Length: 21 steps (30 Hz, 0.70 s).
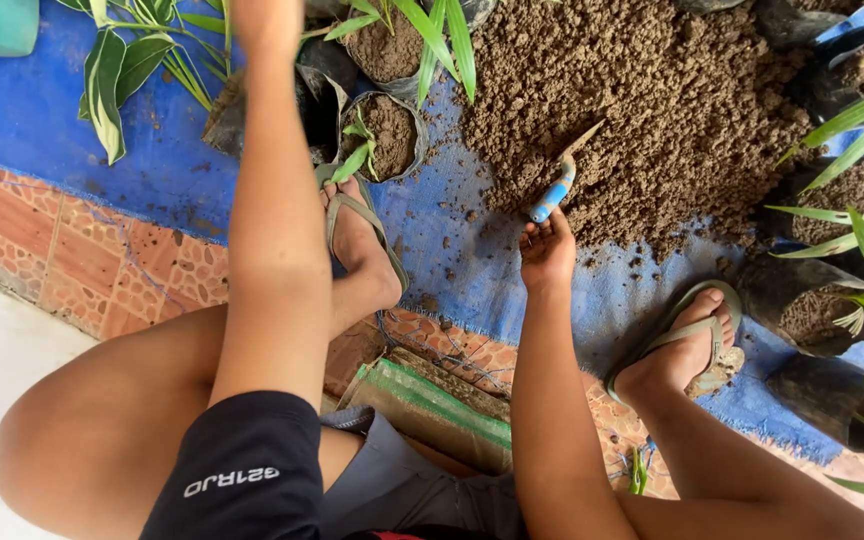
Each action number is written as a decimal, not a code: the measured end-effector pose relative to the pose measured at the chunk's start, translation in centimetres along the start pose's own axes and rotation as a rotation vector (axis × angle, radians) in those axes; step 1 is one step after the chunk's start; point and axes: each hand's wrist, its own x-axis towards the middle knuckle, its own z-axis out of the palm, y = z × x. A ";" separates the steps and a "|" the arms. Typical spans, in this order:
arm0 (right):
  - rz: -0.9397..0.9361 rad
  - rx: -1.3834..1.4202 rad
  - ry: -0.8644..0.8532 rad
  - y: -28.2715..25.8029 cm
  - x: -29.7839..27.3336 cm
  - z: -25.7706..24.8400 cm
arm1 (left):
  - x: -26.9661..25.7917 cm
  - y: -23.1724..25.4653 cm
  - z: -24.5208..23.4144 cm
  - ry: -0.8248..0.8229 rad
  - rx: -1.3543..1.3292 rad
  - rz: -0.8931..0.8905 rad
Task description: Mixing soil on a tarp and filling a plastic seedling bag using a small trowel.
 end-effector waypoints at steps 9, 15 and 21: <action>-0.014 0.002 -0.027 -0.5 0.3 -0.9 | -6.7 -9.6 -6.6 -0.784 0.472 -0.477; 0.010 0.022 0.008 -0.2 1.0 -1.5 | -6.5 -11.7 -6.9 -0.332 0.461 -0.405; -0.036 -0.058 -0.085 0.4 2.6 -2.4 | -7.2 -7.2 -8.0 -0.465 0.581 -0.656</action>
